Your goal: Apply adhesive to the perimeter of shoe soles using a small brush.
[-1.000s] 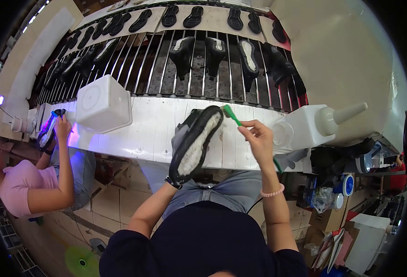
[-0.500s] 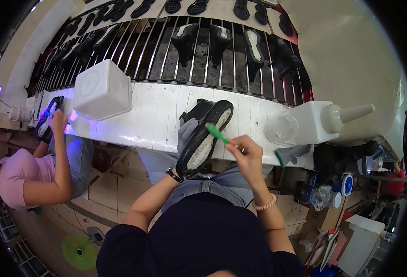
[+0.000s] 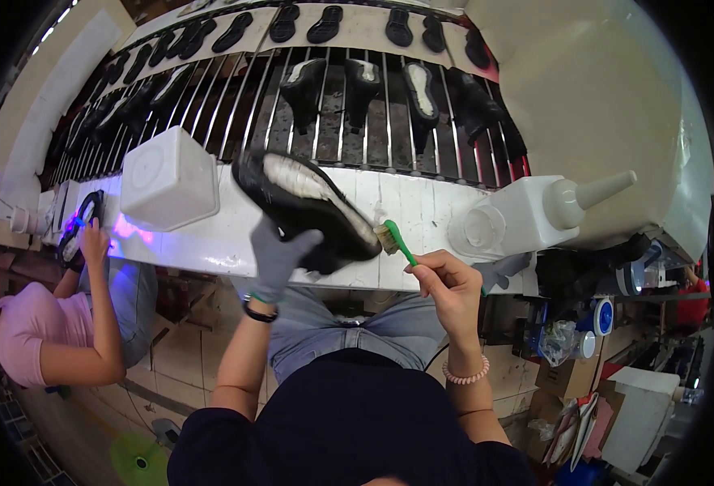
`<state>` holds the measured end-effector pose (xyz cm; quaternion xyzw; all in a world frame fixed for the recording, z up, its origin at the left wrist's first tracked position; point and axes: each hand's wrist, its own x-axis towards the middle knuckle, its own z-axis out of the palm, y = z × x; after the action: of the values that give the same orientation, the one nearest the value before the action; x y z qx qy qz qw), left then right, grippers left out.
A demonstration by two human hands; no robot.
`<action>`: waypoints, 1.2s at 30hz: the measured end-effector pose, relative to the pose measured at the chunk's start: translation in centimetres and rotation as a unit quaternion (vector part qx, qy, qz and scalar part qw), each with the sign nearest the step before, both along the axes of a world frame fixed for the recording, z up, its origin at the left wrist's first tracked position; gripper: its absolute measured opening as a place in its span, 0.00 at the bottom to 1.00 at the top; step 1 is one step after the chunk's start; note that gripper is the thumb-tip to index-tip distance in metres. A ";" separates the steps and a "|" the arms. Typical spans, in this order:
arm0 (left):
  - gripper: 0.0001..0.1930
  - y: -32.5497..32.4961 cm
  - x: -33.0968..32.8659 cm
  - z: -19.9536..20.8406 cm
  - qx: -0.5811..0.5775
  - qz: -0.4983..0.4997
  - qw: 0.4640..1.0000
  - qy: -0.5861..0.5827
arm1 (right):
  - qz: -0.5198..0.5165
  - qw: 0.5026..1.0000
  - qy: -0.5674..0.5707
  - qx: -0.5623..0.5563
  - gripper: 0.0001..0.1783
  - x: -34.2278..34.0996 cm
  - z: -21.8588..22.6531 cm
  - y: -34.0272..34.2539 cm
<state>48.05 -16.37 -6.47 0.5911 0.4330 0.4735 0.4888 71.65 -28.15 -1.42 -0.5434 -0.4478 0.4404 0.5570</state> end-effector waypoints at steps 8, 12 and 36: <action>0.47 4.0 -1.9 -3.7 -0.010 -0.218 0.912 0.346 | -0.042 0.997 0.058 0.006 0.05 0.7 -1.8 1.2; 0.64 0.8 -1.7 1.0 -0.017 -0.233 0.898 0.374 | -0.076 0.996 0.051 -0.008 0.06 2.0 -2.2 1.2; 0.48 9.8 -3.7 -2.6 -0.033 -0.074 0.988 -0.129 | -0.166 0.981 0.096 0.030 0.06 3.8 -3.4 0.5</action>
<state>44.38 -6.56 -9.06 0.5392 0.3368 0.4933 0.5938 75.44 -27.60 -4.77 -0.5484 -0.3085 0.3785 0.6788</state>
